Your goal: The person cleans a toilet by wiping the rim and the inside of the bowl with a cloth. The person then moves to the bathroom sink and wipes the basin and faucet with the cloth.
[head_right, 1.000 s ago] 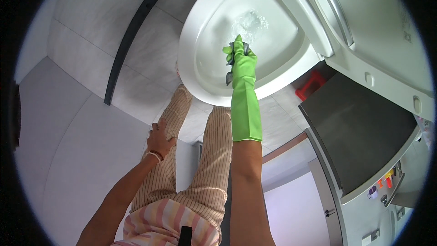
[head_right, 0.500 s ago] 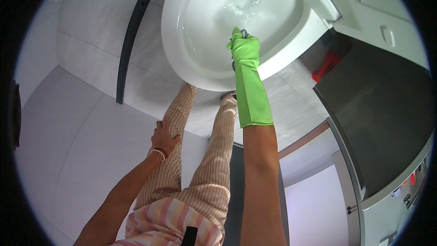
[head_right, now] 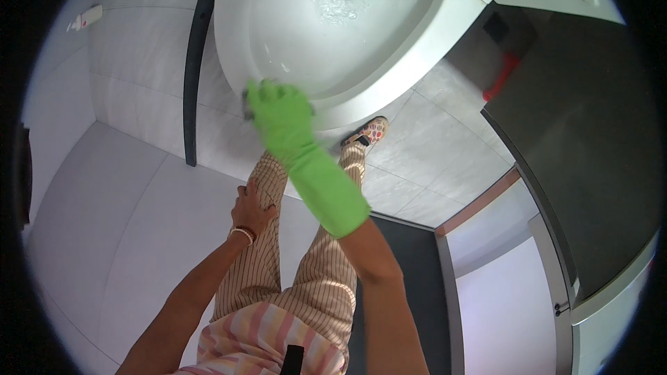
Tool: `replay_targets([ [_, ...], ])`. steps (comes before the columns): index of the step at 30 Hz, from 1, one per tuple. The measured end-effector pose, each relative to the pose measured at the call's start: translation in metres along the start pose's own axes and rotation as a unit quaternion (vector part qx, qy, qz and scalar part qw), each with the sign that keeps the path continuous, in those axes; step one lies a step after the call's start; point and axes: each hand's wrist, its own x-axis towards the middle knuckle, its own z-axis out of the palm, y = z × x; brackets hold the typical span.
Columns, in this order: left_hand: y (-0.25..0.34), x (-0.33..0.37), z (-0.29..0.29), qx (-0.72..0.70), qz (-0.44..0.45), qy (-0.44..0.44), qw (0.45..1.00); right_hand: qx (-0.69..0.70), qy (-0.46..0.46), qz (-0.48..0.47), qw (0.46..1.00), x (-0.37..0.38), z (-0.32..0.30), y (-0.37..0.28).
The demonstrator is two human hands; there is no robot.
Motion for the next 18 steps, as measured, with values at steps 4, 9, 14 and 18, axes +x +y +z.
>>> replay_targets([
  [4,0.001,0.005,0.008,-0.013,0.023,0.020,0.999,-0.058,0.098,-0.094,0.989,-0.044,0.064,0.010],
  [9,0.005,0.003,0.005,-0.010,0.007,0.011,1.000,-0.150,0.066,-0.188,0.968,-0.095,0.081,0.076],
  [14,0.008,0.002,0.009,0.011,-0.016,0.012,1.000,-0.162,0.048,-0.270,0.948,-0.091,0.045,0.117],
  [18,0.008,0.002,0.015,0.017,-0.005,0.020,1.000,-0.106,0.101,-0.306,0.941,-0.081,0.048,0.119],
])
